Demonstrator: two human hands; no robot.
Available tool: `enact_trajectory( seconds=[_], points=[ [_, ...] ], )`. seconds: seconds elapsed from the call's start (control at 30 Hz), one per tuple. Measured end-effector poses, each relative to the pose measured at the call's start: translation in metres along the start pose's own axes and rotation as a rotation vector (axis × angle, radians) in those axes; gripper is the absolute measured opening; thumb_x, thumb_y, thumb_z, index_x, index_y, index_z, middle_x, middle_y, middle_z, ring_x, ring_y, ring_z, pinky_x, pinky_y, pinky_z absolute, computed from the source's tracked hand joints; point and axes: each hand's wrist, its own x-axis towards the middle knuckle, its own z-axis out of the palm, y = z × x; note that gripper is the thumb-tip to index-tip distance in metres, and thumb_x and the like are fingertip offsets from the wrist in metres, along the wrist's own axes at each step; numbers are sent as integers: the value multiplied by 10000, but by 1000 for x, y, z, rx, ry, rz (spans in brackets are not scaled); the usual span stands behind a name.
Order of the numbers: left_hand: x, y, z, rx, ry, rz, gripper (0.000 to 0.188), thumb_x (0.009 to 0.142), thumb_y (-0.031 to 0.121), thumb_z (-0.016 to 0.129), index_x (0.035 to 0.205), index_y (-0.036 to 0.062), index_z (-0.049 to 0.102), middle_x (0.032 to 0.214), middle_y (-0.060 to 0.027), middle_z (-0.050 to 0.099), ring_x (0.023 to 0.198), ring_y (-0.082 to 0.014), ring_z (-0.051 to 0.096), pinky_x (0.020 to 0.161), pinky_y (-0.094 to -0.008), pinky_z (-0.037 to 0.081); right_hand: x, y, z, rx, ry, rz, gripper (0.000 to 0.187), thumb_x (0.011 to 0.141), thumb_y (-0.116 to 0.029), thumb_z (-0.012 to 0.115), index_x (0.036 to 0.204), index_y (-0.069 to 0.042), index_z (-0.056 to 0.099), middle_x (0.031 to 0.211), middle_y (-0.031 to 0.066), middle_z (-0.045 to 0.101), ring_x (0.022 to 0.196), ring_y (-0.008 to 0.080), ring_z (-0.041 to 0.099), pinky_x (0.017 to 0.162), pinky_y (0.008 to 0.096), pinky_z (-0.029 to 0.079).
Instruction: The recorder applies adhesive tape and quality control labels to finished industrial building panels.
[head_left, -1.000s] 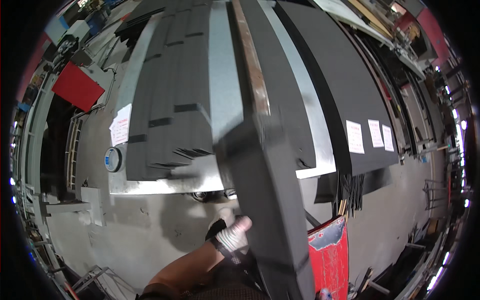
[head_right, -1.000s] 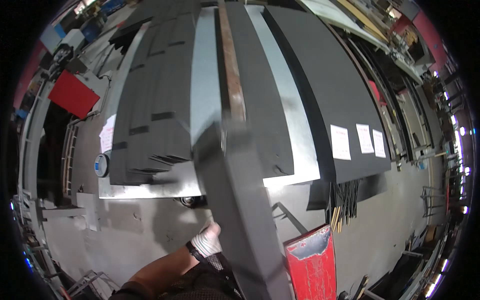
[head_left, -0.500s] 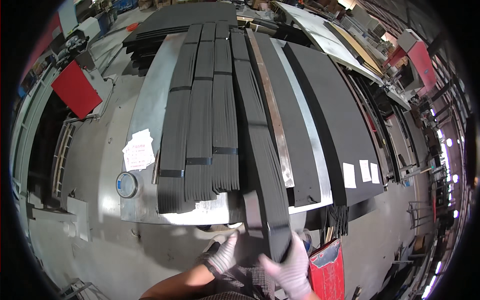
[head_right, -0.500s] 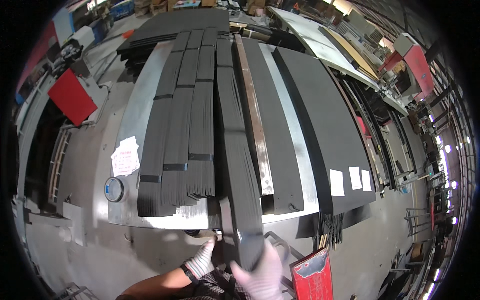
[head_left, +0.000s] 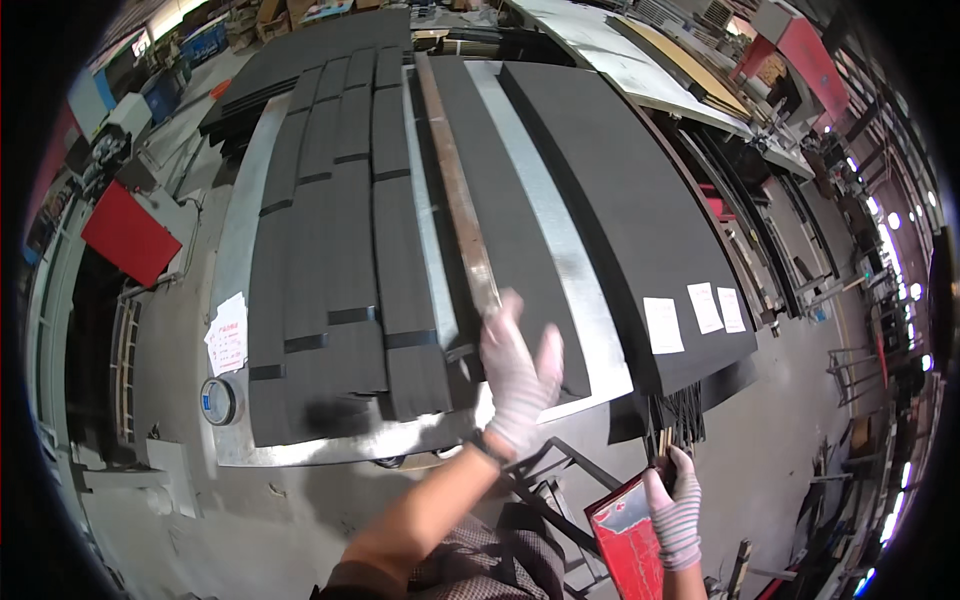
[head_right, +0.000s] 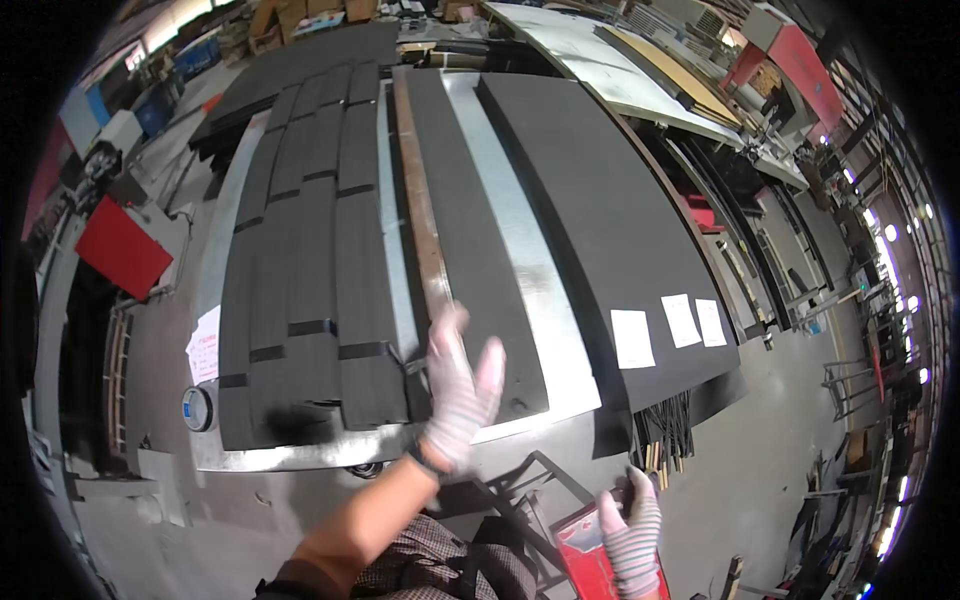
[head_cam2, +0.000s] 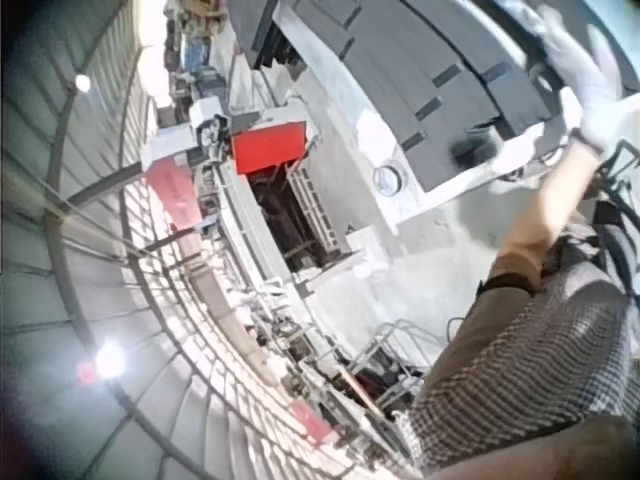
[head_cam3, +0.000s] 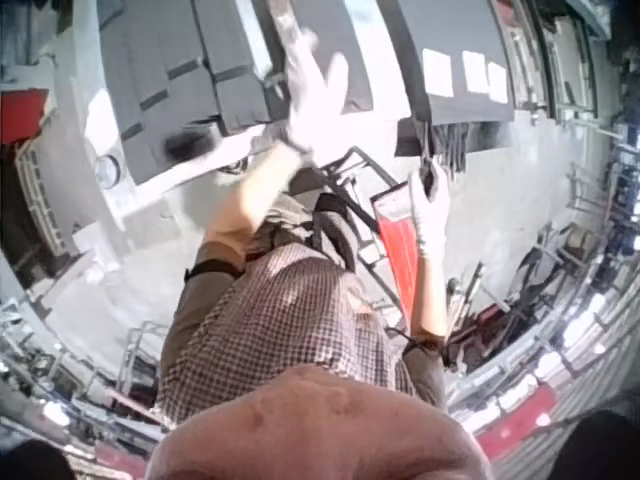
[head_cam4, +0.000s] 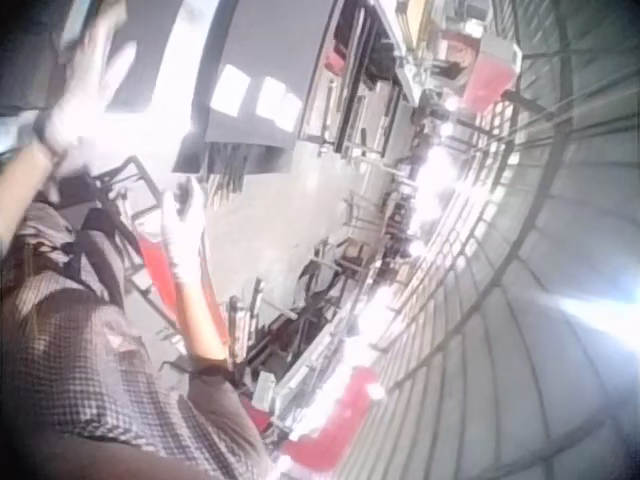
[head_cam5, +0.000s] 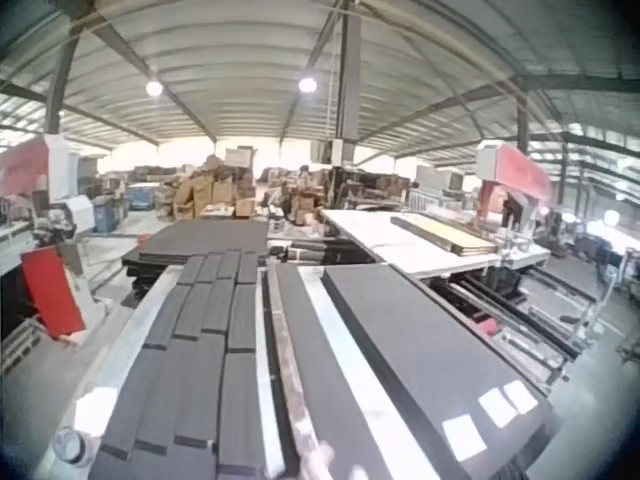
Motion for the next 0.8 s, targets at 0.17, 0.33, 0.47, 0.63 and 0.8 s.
enact_trajectory(
  seconds=[0.17, 0.33, 0.47, 0.63, 0.8],
  points=[
    [133, -98, 28, 295, 60, -535, 909, 740, 259, 845, 1443, -34, 350, 1368, -223, 529, 1236, -347, 548, 1072, -403, 435, 3, 134, -94, -34, -17, 63, 341, 852, 27, 681, 1178, 28, 580, 974, 39, 597, 893, 113, 576, 833, 267, 495],
    [144, -110, 15, 75, -333, -703, 903, 724, 197, 906, 1445, 56, 380, 1221, -125, 643, 1083, -232, 624, 959, -391, 516, -10, 170, -167, -375, -112, 123, 401, 918, -201, 716, 1223, 34, 604, 1033, 146, 657, 923, 222, 638, 835, 349, 526],
    [147, -116, 35, 88, -339, -596, 803, 769, 242, 881, 1398, 30, 429, 1180, -117, 641, 1049, -235, 623, 921, -373, 523, -13, 214, -187, -299, -116, 283, 420, 918, -220, 709, 1235, 36, 607, 1014, 154, 672, 928, 232, 653, 829, 360, 535],
    [152, -96, 80, 154, -361, -592, 791, 767, 205, 880, 1395, 50, 425, 1184, -107, 630, 1045, -214, 621, 944, -364, 514, -10, 243, -184, -344, -166, 248, 406, 917, -204, 697, 1234, 30, 601, 1009, 177, 674, 918, 253, 654, 820, 375, 538],
    [156, -98, 112, 165, -398, -507, 790, 750, 202, 893, 1385, 33, 453, 1208, -116, 624, 1079, -225, 608, 975, -365, 492, -17, 252, -188, -305, -218, 277, 347, 923, -182, 683, 1186, 27, 597, 1037, 192, 651, 897, 269, 640, 788, 387, 535]
  ],
)
